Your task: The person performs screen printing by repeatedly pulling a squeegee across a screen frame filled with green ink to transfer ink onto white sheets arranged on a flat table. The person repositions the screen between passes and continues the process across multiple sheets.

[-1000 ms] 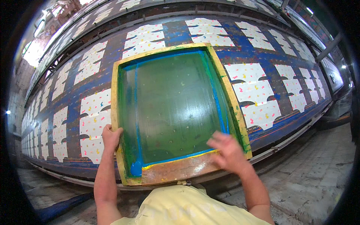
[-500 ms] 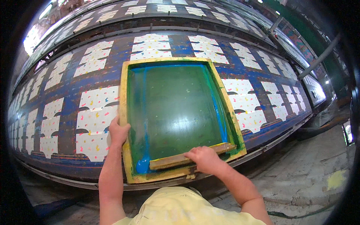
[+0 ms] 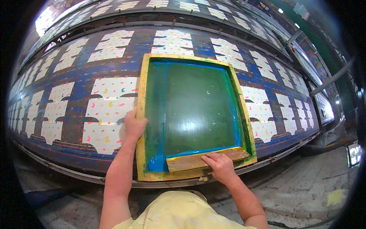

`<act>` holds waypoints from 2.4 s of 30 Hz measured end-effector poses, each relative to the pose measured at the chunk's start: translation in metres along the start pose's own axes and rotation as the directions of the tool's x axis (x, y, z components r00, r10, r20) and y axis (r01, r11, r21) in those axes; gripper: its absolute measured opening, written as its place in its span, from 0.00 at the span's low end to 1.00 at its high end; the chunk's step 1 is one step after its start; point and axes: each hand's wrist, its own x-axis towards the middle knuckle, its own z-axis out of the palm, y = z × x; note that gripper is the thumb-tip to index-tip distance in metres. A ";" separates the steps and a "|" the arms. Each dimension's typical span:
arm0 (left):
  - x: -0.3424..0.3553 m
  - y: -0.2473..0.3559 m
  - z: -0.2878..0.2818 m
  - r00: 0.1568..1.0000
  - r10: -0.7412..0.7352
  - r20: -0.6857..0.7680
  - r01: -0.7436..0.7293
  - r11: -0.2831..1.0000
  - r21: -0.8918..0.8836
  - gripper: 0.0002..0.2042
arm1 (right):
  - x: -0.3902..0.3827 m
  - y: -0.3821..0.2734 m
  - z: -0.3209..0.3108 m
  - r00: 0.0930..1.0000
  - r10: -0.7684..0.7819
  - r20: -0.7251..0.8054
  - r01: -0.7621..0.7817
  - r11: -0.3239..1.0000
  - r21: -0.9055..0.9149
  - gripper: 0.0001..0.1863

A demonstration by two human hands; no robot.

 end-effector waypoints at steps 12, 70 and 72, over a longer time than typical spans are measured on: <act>-0.001 -0.003 0.004 0.997 0.074 -0.013 -0.071 0.986 0.148 0.25 | 0.191 0.135 0.045 0.997 -0.046 -0.062 0.041 0.995 -0.088 0.32; -0.001 0.031 0.007 0.990 -0.140 -0.023 0.129 0.818 0.561 0.25 | 0.002 0.010 -0.005 0.984 -0.123 0.131 0.123 0.992 0.006 0.22; 0.001 0.031 0.013 0.985 -0.165 -0.052 0.165 0.810 0.563 0.26 | -0.008 0.010 -0.005 0.982 -0.139 0.130 0.131 0.989 0.066 0.28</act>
